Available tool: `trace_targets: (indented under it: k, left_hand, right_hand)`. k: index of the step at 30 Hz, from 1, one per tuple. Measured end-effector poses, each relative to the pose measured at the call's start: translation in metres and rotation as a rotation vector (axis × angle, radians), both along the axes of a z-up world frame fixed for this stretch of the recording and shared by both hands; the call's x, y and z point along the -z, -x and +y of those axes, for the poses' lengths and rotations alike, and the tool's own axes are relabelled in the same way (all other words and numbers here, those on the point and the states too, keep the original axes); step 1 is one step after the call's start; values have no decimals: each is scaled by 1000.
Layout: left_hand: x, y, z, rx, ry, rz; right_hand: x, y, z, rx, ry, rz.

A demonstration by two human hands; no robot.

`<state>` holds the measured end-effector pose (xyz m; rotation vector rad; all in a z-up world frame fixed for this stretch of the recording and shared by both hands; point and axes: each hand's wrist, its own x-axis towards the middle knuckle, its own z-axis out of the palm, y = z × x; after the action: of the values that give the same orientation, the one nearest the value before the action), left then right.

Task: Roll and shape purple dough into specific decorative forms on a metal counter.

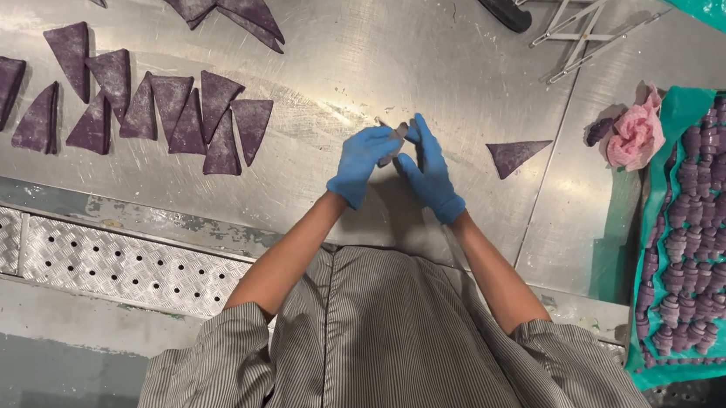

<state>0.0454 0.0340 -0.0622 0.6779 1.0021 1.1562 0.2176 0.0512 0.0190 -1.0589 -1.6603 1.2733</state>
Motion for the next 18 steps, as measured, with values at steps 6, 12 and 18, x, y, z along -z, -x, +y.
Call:
trace_targets:
  k: [6,12,18]
  left_hand:
    - [-100,-1,-30,13,131,-278]
    - [-174,-8,-47,15,182,-324]
    - [-166,-10,-57,38,-16,-247]
  right_hand:
    - [-28,-14,5,-155,255,93]
    - [-109,-14,0,-163,274,43]
    - [-132,-32,-6,-194,222,20]
